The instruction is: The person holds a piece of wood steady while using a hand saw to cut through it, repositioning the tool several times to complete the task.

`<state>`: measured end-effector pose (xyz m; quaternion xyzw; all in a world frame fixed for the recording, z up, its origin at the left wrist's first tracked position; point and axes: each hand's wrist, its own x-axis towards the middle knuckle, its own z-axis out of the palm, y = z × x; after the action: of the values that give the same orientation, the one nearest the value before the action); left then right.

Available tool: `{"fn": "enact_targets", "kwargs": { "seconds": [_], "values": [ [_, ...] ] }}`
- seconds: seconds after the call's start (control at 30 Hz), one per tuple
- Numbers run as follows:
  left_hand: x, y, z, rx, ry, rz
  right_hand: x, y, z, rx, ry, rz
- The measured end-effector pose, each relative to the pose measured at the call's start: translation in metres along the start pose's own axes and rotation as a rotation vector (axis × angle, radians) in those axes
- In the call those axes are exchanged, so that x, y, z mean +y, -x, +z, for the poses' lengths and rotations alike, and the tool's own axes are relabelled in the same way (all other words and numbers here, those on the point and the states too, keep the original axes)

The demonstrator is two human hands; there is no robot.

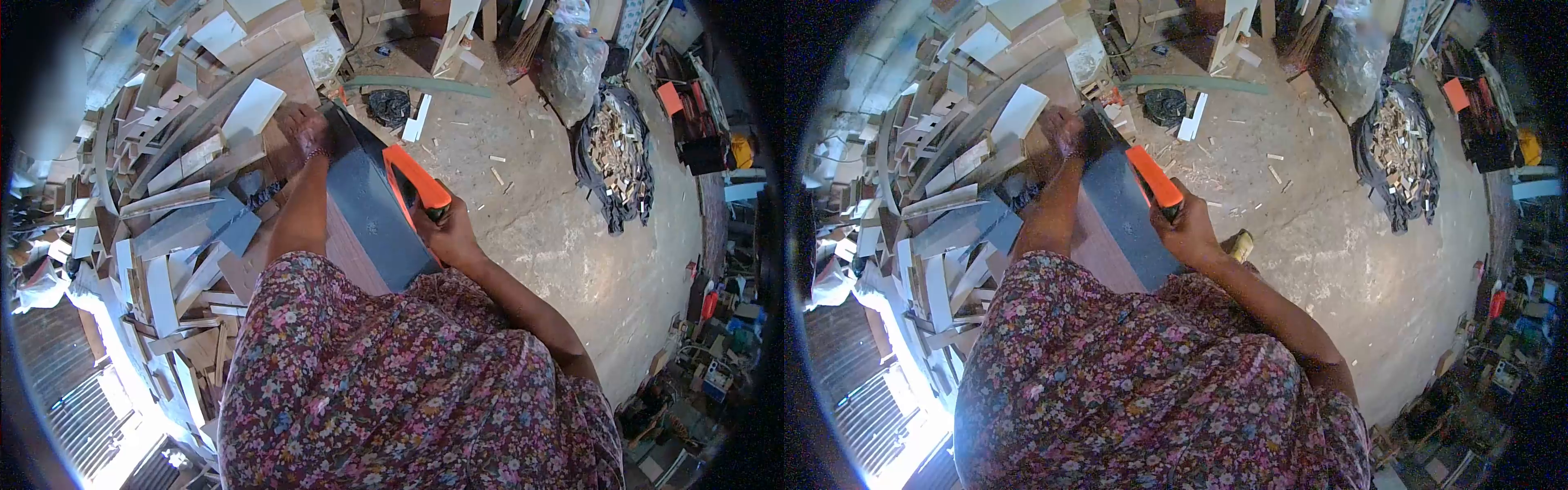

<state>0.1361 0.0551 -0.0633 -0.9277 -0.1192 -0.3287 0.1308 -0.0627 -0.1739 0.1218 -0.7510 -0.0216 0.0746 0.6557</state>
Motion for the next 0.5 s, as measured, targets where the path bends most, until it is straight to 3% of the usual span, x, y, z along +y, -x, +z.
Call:
{"fn": "enact_targets", "kwargs": {
  "seconds": [0.2,0.27,0.33,0.37,0.47,0.5],
  "values": [
    [-0.008,-0.004,0.025,0.039,-0.177,0.104,0.009,-0.058,0.020,0.049,0.053,-0.124],
    [-0.009,0.014,0.034,0.016,-0.190,0.153,0.015,-0.040,0.020,0.051,0.109,-0.089],
    [-0.001,-0.009,-0.020,-0.270,0.057,0.023,0.011,-0.025,0.017,0.052,0.166,0.024],
    [0.001,-0.009,-0.022,-0.278,0.054,0.024,0.013,-0.011,0.013,0.029,-0.065,-0.009],
    [0.002,-0.006,-0.017,-0.276,0.087,-0.061,0.009,0.004,-0.003,-0.016,-0.028,0.094],
    [-0.001,-0.008,-0.014,-0.126,-0.019,0.011,-0.001,-0.002,0.003,0.029,0.042,-0.047]
  ]
}}
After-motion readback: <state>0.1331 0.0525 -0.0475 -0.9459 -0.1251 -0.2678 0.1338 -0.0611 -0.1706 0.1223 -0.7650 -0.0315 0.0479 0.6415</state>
